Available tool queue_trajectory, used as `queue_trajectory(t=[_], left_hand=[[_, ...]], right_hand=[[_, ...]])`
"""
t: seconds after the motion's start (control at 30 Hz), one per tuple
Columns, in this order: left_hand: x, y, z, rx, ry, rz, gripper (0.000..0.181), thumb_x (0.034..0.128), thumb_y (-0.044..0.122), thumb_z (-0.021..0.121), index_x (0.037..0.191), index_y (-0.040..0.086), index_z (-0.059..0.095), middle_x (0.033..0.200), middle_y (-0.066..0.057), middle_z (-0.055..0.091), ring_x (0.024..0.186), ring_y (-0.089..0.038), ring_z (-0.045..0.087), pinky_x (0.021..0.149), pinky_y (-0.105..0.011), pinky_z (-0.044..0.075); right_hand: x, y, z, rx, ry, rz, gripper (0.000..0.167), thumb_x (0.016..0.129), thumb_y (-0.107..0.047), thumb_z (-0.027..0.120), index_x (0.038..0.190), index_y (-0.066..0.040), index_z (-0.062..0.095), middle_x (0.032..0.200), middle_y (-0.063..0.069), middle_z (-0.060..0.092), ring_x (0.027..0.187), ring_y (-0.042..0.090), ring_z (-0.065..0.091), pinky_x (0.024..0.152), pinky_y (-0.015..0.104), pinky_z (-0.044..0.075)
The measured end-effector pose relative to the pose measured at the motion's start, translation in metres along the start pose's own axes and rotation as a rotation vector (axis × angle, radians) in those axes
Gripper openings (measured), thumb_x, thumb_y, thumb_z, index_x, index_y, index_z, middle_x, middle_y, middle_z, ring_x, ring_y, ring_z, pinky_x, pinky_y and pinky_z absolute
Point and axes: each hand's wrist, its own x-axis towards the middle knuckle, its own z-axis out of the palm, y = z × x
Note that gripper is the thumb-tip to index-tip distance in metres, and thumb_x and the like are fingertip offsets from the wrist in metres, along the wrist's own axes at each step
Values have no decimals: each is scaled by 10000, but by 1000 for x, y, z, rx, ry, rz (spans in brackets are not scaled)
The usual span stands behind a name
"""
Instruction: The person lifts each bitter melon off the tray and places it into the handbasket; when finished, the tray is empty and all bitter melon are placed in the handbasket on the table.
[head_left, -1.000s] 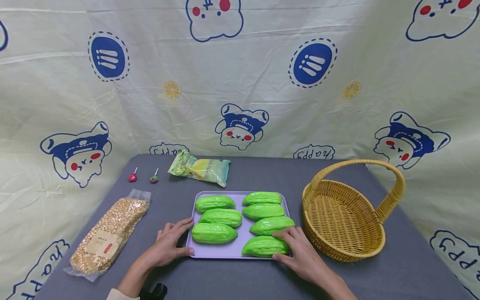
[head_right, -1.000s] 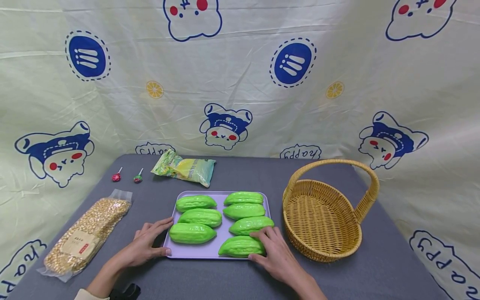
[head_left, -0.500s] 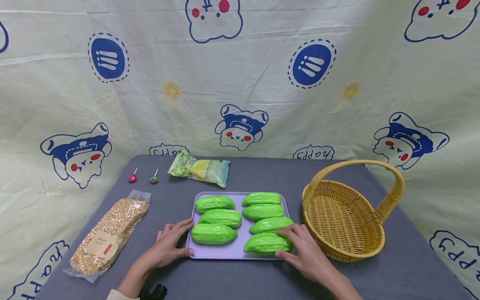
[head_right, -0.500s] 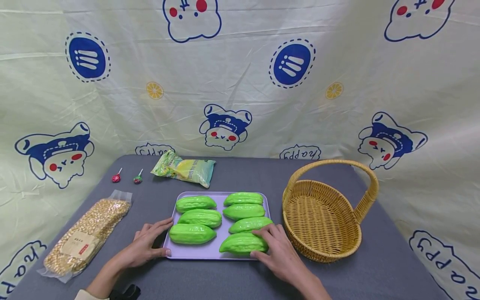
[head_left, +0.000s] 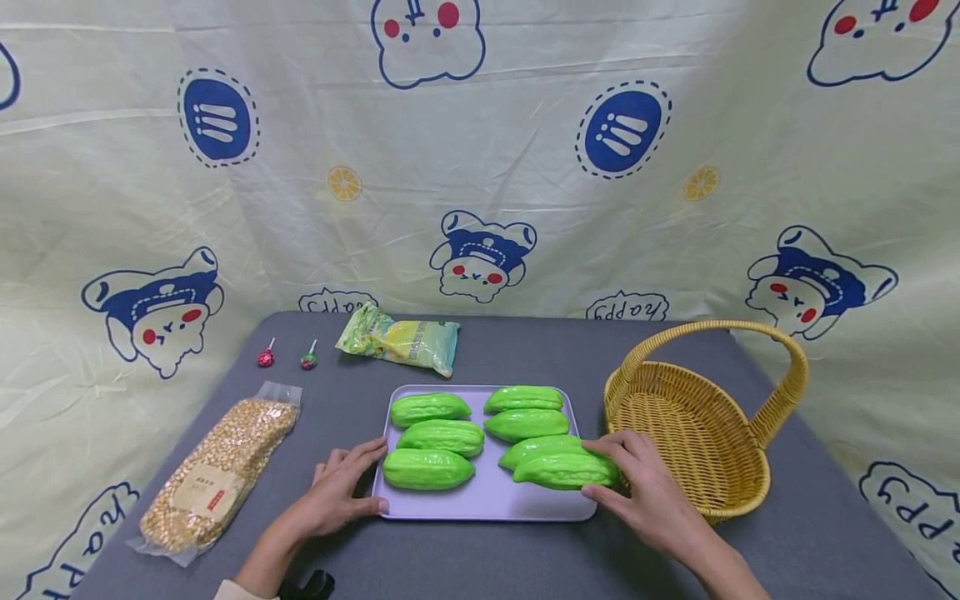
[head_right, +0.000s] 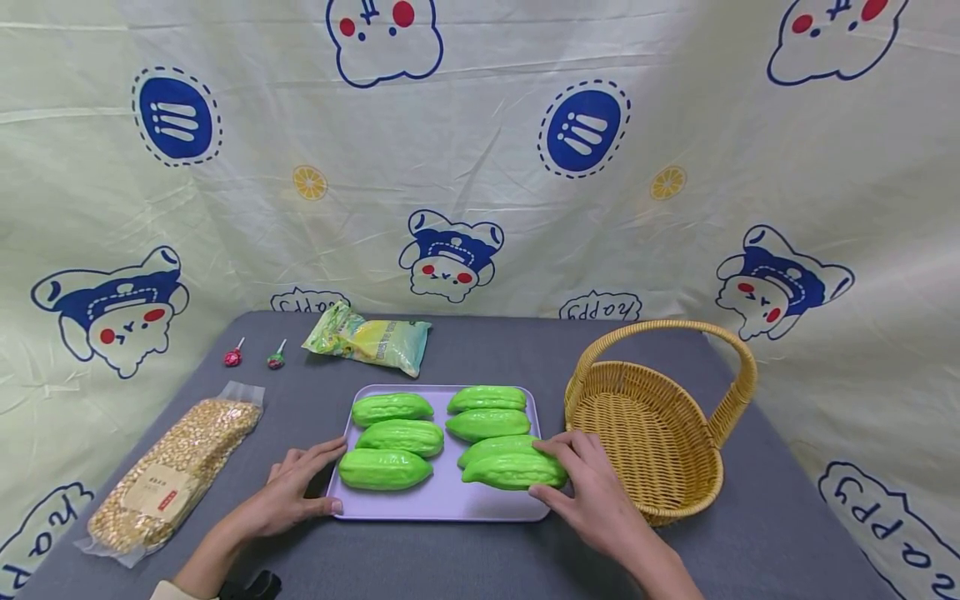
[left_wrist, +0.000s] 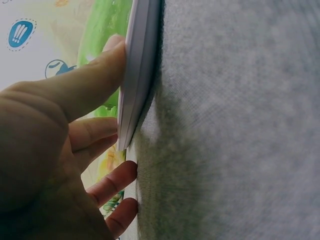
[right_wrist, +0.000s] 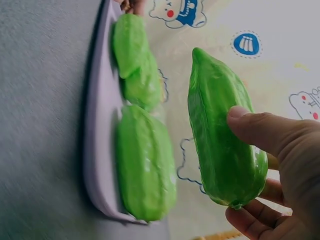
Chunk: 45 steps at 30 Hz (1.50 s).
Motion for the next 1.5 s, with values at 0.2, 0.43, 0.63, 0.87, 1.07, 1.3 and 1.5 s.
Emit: queue_trajectory(t=[0.2, 0.43, 0.63, 0.87, 1.07, 1.3, 1.5], left_hand=[[-1, 0, 0, 0, -1, -1, 784, 703, 367, 776, 1376, 92, 482, 1464, -38, 435, 1047, -183, 397, 784, -320, 239], [-1, -1, 2, 7, 5, -2, 774, 703, 342, 781, 1373, 92, 486, 1458, -39, 444, 1040, -172, 396, 781, -314, 235], [0, -1, 2, -3, -5, -2, 769, 709, 327, 781, 1375, 88, 482, 1464, -46, 435, 1059, -186, 396, 791, -330, 238], [1, -2, 2, 1, -17, -10, 779, 707, 343, 778, 1383, 102, 475, 1472, -35, 427, 1069, -182, 393, 796, -329, 240], [1, -2, 2, 0, -17, -17, 784, 701, 352, 778, 1382, 107, 477, 1471, -29, 429, 1072, -182, 392, 799, -333, 240], [1, -2, 2, 4, -16, -14, 783, 703, 359, 777, 1383, 112, 477, 1471, -25, 430, 1064, -177, 392, 801, -333, 242], [0, -3, 2, 4, -3, 4, 777, 704, 357, 775, 1376, 100, 482, 1469, -35, 433, 1068, -186, 397, 791, -323, 238]], right_hand=[[2, 11, -19, -36, 47, 1, 545, 616, -135, 848, 1127, -110, 659, 1040, -30, 574, 980, 69, 427, 818, 208, 303], [0, 27, -38, -78, 89, 18, 510, 623, -125, 845, 1100, -98, 666, 1019, 1, 583, 945, 73, 405, 788, 218, 294], [-3, 41, -51, -114, 82, 72, 484, 652, -135, 835, 1101, -83, 664, 1002, 18, 584, 944, 131, 424, 790, 249, 297], [-6, 57, -61, -147, 71, 114, 433, 693, -158, 815, 1090, -83, 658, 994, 22, 575, 918, 109, 409, 735, 250, 290], [-5, 68, -70, -155, 34, 153, 389, 755, -188, 777, 1100, -64, 647, 1032, 84, 576, 926, 202, 440, 729, 339, 324], [-2, 82, -76, -153, -1, 209, 377, 800, -210, 743, 1112, -31, 630, 1044, 180, 571, 965, 341, 473, 750, 528, 361], [2, 96, -78, -170, -31, 240, 392, 825, -236, 720, 1136, -21, 619, 1072, 237, 568, 978, 389, 465, 749, 568, 364]])
